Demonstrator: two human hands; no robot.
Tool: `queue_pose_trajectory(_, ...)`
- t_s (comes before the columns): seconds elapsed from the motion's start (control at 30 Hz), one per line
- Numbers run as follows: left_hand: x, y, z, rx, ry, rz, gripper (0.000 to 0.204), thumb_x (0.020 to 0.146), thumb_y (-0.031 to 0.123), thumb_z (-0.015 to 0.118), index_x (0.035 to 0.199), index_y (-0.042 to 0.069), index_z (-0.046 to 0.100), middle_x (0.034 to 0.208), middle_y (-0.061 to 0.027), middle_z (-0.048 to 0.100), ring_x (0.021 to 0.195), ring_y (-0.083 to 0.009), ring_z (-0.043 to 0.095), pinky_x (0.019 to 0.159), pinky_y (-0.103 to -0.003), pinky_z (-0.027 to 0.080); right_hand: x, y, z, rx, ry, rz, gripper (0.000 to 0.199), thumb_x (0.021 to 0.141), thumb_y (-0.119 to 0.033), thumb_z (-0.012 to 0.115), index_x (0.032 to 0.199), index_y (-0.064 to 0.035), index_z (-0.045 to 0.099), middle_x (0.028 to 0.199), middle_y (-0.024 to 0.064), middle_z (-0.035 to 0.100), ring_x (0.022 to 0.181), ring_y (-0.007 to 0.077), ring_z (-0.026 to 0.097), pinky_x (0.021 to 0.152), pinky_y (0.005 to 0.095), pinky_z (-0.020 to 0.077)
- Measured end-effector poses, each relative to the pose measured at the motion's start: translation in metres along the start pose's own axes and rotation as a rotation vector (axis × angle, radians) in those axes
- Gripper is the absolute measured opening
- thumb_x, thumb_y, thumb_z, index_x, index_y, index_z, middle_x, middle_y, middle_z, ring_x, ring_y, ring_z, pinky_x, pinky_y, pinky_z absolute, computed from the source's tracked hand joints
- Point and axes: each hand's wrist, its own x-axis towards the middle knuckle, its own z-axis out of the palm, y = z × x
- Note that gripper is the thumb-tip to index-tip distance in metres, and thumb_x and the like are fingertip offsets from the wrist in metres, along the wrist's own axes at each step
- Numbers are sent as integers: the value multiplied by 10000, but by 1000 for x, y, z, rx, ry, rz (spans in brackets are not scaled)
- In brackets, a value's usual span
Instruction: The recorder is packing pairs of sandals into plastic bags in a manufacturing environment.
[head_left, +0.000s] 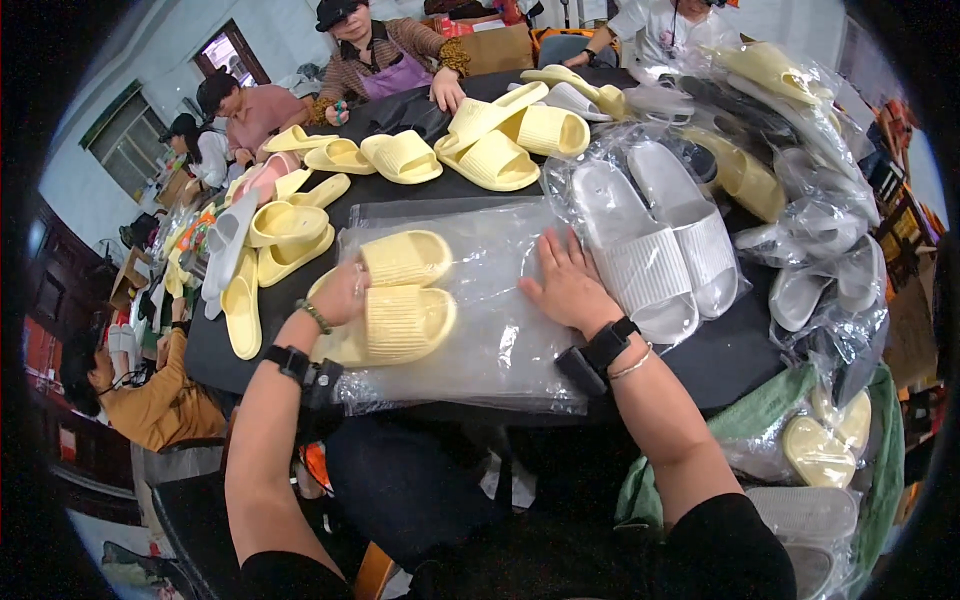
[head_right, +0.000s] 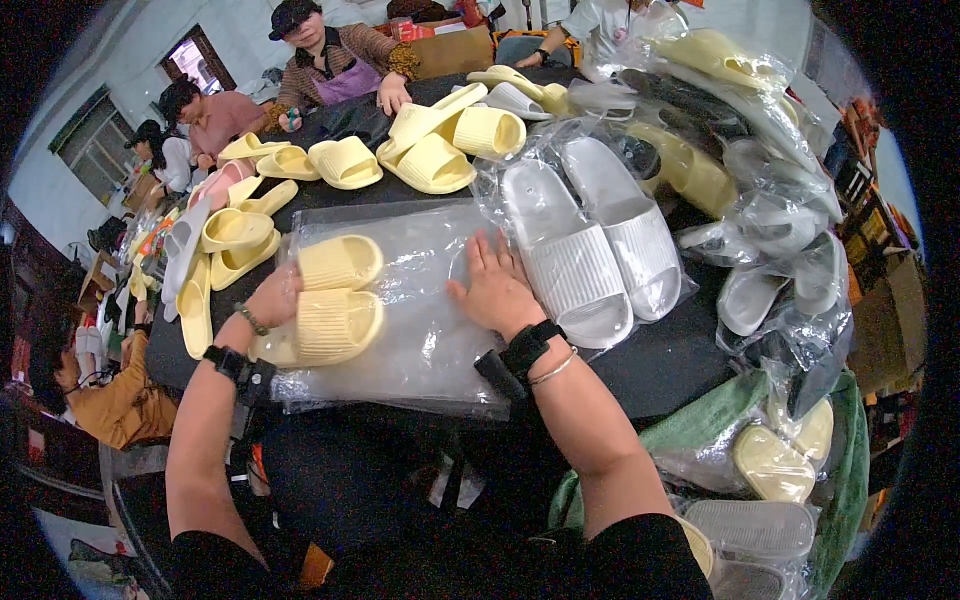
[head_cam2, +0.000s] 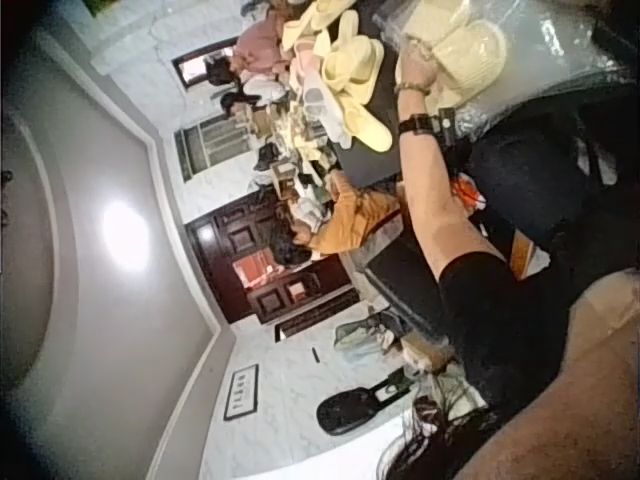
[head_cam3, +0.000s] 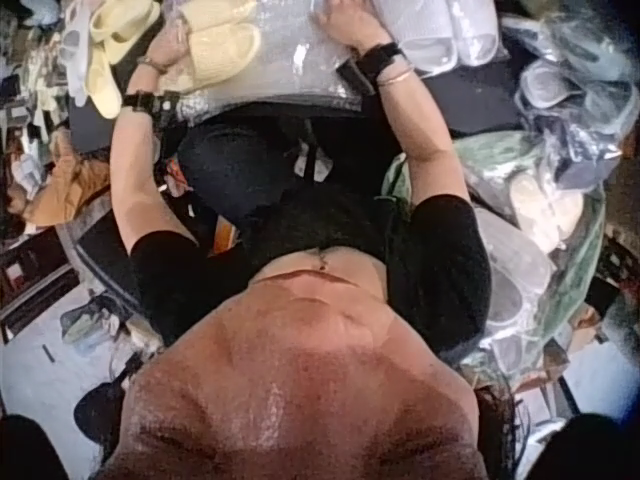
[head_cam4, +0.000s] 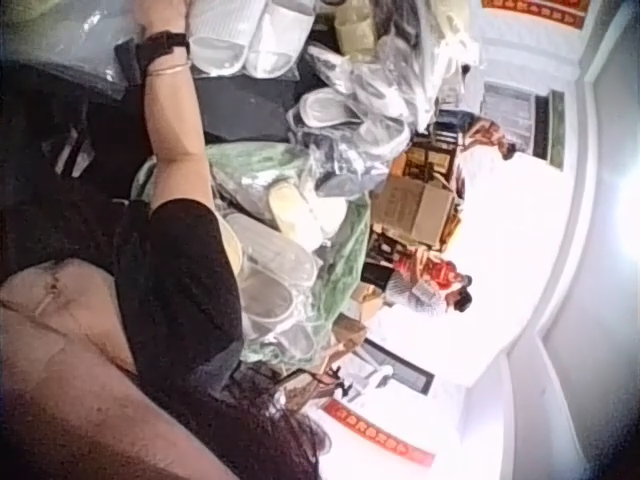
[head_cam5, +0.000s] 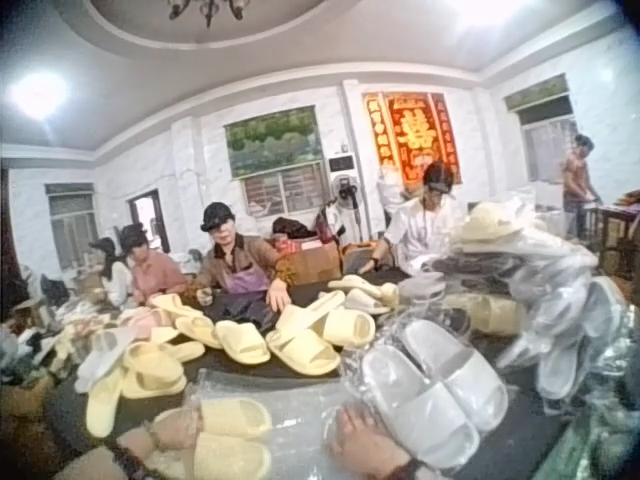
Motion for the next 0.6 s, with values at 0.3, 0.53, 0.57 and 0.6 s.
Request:
queue_pose_trajectory(0.3, -94, 4, -119, 24, 335, -596, 185, 728, 35, 593, 893, 4, 673, 860, -208, 652, 875, -389, 614, 754, -434, 482, 0, 9, 5, 17, 17, 8, 772, 941, -464, 480, 1484, 39, 264, 1575, 193, 231, 1470, 397, 138, 1197, 480, 146)
queue_pose_trajectory(0.53, -15, 113, -189, 296, 779, -453, 171, 689, 60, 597, 828, -33, 629, 866, -194, 585, 825, -376, 552, 714, -433, 438, 1, 10, 5, 42, 39, 13, 770, 933, -446, 513, 1478, 41, 275, 1563, 204, 255, 1465, 407, 146, 1193, 496, 145)
queue_pose_trajectory(0.57, -4, 128, -184, 222, 719, -422, 185, 679, 75, 608, 834, -22, 634, 874, -194, 592, 824, -381, 562, 728, -450, 445, 2, 10, 6, 42, 39, -4, 770, 933, -446, 513, 1478, 41, 275, 1563, 204, 255, 1465, 407, 146, 1193, 496, 145)
queue_pose_trajectory(0.6, 10, 133, -168, 120, 688, -431, 163, 666, 67, 607, 806, -12, 627, 892, -202, 595, 838, -390, 565, 742, -455, 453, 1, 10, 6, 44, 38, -2, 766, 933, -440, 513, 1479, 42, 274, 1561, 207, 255, 1463, 412, 147, 1190, 499, 151)
